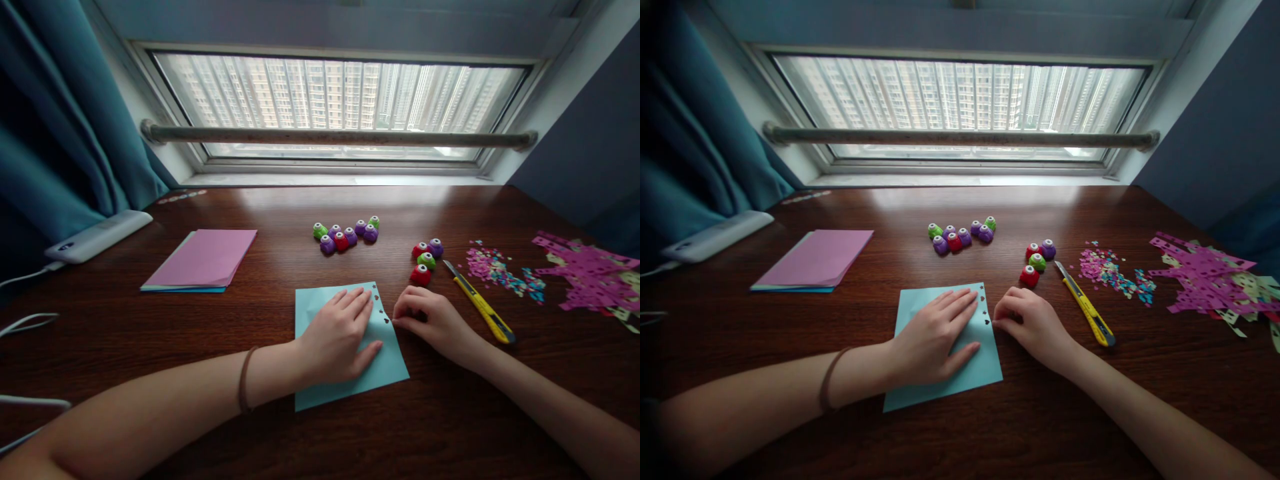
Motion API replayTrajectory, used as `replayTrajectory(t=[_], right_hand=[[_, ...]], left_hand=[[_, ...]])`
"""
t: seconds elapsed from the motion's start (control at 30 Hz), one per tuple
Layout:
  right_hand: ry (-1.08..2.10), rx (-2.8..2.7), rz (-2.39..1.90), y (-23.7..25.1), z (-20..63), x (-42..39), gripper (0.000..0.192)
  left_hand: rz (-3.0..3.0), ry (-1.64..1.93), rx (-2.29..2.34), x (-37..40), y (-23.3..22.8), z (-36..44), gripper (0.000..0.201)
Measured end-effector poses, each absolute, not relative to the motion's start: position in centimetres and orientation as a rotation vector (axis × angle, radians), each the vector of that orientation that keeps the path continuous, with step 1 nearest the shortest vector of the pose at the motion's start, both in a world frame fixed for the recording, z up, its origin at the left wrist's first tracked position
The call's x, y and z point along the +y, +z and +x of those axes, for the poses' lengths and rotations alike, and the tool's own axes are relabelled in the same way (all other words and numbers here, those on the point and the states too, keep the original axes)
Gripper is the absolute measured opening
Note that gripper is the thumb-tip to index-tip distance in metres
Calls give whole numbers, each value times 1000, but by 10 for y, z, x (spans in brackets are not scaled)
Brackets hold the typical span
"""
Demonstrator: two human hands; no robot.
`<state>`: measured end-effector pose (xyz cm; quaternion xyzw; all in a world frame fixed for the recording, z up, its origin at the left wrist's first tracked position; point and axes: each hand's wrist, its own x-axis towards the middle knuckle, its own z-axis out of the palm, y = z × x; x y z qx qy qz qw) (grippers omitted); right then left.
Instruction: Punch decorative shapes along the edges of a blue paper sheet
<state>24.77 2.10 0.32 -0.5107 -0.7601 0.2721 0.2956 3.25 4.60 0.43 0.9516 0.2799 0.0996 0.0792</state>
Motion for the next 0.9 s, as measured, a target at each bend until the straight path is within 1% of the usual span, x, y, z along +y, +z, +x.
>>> replayTrajectory(t=[0.13, 0.23, 0.33, 0.4, 0.5, 0.6, 0.73, 0.8, 0.9], right_hand=[[962, -1659, -1391, 10, 246, 18, 7], [1230, -1346, -1354, 16, 241, 13, 12], [1426, -1117, -1249, 18, 235, 5, 17], [1499, -1007, -1184, 18, 232, 1, 17], [1519, -895, -1106, 18, 225, -3, 15], [1555, -825, -1057, 25, 214, -4, 12], [1686, -668, -1020, 47, 197, -3, 15], [1755, -607, -959, 57, 192, -4, 14], [1856, -553, -849, 68, 189, -7, 11]], left_hand=[[2845, 280, 812, 46, 4, 32, 61], [2834, 271, 764, 47, 5, 30, 62], [2784, 328, 686, 48, 6, 30, 61], [2679, 458, 588, 47, 8, 32, 54], [2334, 661, 479, 42, 17, 37, 36], [1980, 665, 579, 36, 30, 40, 19], [1764, 731, 680, 32, 47, 34, 16], [1703, 804, 643, 32, 52, 28, 15], [1590, 811, 523, 33, 53, 20, 13]])
